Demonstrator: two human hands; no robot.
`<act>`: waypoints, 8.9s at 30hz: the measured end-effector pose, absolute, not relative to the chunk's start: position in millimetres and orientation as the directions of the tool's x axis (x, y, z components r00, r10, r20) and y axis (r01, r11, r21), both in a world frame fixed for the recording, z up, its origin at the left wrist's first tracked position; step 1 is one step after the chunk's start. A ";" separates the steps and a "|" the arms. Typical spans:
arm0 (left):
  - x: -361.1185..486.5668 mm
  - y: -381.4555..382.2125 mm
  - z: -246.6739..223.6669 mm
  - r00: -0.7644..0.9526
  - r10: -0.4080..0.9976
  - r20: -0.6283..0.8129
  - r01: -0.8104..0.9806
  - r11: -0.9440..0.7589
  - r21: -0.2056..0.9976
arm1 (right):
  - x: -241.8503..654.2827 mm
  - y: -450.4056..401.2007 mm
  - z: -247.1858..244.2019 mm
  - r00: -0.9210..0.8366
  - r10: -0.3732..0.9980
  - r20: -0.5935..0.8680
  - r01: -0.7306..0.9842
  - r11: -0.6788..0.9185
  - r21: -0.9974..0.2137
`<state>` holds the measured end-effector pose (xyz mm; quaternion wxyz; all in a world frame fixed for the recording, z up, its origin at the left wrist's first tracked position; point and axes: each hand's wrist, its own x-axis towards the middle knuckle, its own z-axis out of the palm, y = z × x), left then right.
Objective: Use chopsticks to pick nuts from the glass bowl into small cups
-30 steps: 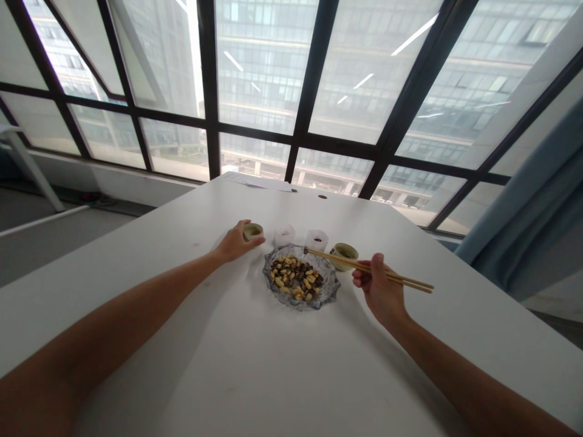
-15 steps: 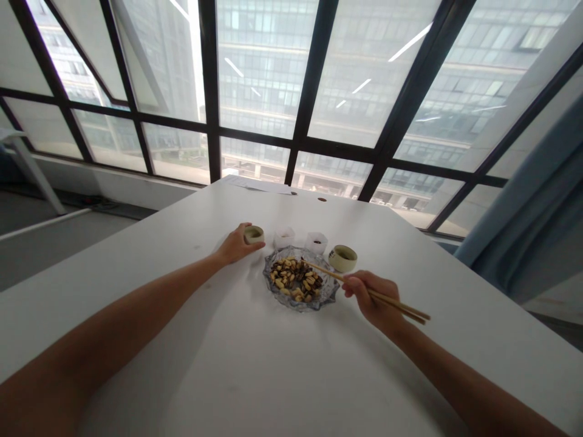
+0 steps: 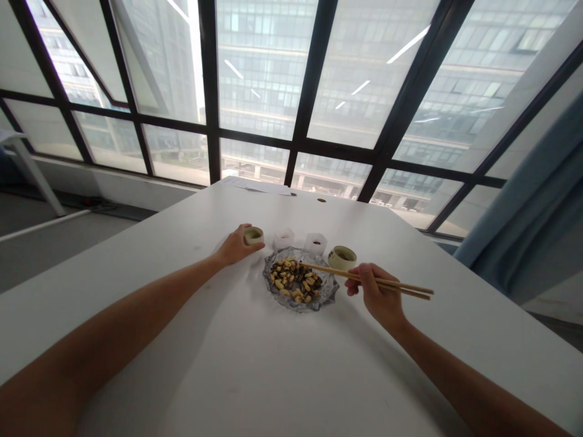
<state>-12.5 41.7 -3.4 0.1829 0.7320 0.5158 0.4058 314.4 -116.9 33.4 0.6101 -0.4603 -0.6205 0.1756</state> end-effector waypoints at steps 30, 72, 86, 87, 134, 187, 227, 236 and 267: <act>-16.9 43.7 2.4 0.104 0.910 0.402 0.662 -0.364 0.655 | 316.8 -121.6 53.0 0.276 0.656 0.703 0.367 0.604 -0.708; 145.1 68.4 52.7 0.654 0.706 0.271 0.666 -0.708 0.236 | 359.2 -95.2 55.4 0.311 0.599 0.738 0.476 0.573 -0.667; 138.4 58.4 57.6 0.719 0.501 0.482 0.488 -0.857 0.162 | 361.4 -92.5 46.3 0.275 0.611 0.742 0.521 0.554 -0.650; 138.0 57.9 57.6 0.712 0.515 0.477 0.503 -0.848 0.165 | 360.7 -92.8 46.4 0.274 0.609 0.744 0.522 0.556 -0.647; 156.1 39.4 71.8 0.749 0.629 0.209 0.613 -0.777 0.140 | 344.3 -133.1 119.8 0.186 0.798 0.573 0.385 0.477 -0.790; -9.7 34.8 -5.5 0.011 0.900 0.435 0.663 -0.333 0.670 | 311.9 -102.8 7.2 0.363 0.834 0.415 0.038 0.431 -0.901; -8.5 27.8 -5.2 0.238 0.688 0.685 0.723 -0.597 0.349 | 307.0 -117.8 4.8 0.165 0.713 0.681 0.336 0.608 -0.719; -15.2 35.1 -4.5 -0.007 0.895 0.446 0.683 -0.321 0.656 | 308.9 -111.0 5.5 0.263 0.758 0.597 0.228 0.552 -0.802; 49.1 67.1 44.6 0.539 0.688 0.486 0.663 -0.702 0.258 | 334.8 -95.8 56.3 0.392 0.662 0.639 0.228 0.603 -0.764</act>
